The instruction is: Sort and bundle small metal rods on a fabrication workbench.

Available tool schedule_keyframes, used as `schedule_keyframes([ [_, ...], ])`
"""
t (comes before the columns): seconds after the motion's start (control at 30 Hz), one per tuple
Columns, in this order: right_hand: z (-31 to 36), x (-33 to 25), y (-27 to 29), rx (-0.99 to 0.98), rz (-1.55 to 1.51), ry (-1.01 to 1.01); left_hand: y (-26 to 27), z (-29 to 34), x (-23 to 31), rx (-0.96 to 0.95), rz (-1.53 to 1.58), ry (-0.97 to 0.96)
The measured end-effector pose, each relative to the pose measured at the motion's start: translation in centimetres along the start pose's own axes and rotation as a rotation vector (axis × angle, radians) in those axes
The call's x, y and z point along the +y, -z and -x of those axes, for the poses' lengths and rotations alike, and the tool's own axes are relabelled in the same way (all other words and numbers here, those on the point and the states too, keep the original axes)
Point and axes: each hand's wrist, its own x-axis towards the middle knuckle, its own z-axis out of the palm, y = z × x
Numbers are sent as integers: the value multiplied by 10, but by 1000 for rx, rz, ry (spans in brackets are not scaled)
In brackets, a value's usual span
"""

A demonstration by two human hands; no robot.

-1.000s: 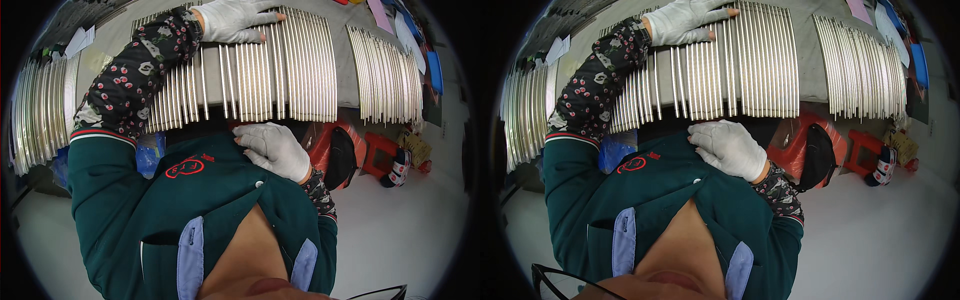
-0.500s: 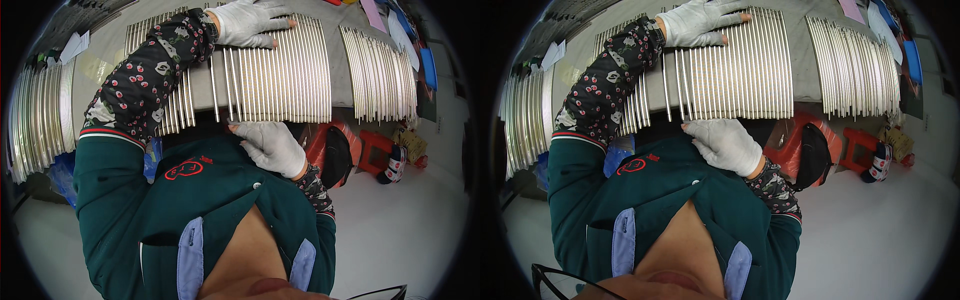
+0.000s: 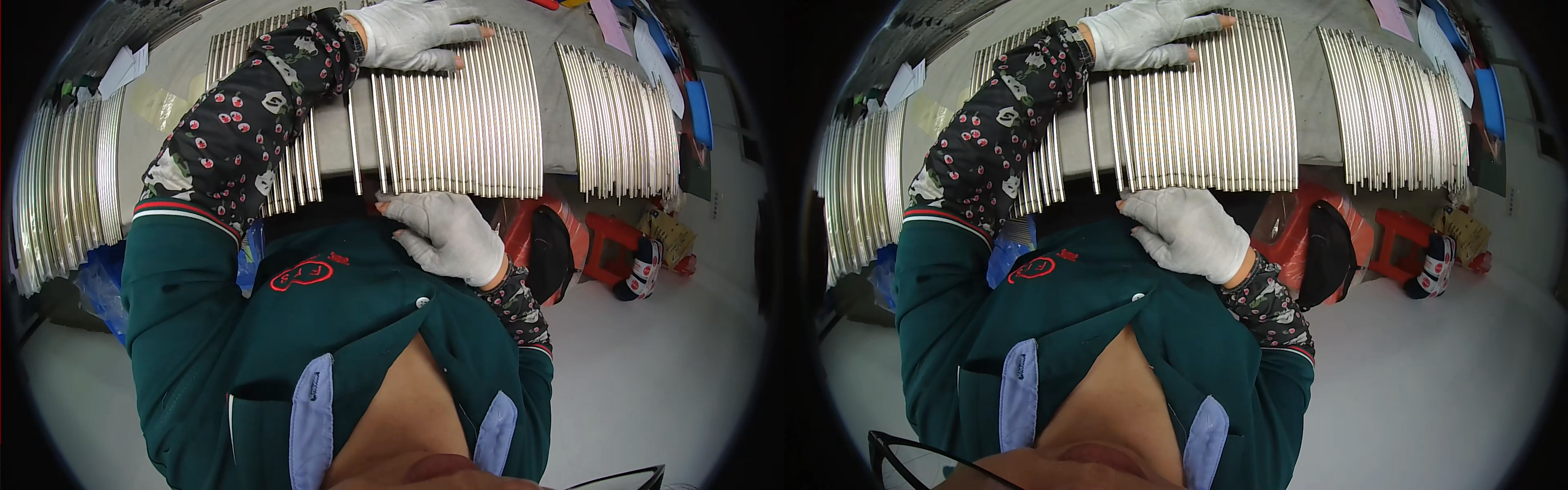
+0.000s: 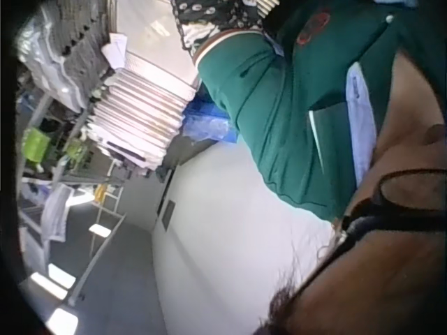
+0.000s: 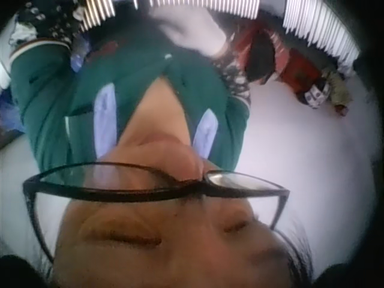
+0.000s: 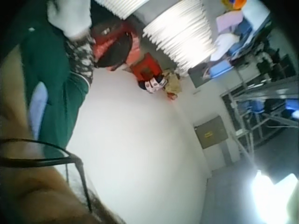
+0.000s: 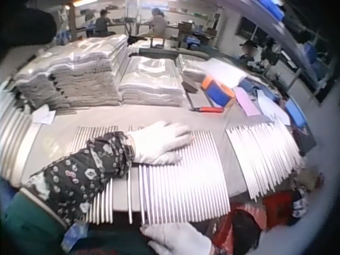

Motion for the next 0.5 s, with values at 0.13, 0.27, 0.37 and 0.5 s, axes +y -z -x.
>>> schedule_keyframes([
  [0.13,-1,-6,-13,-2,-12,88,12,37,-8,132,-27,-33],
  [0.27,-3,-9,-26,-51,-32,54,51,115,-13,111,-118,15],
  [0.37,-11,-14,-31,-42,-52,67,63,177,-16,-123,-171,136],
  [0.5,-26,-28,-35,-59,-42,91,59,197,-7,-91,-179,160],
])
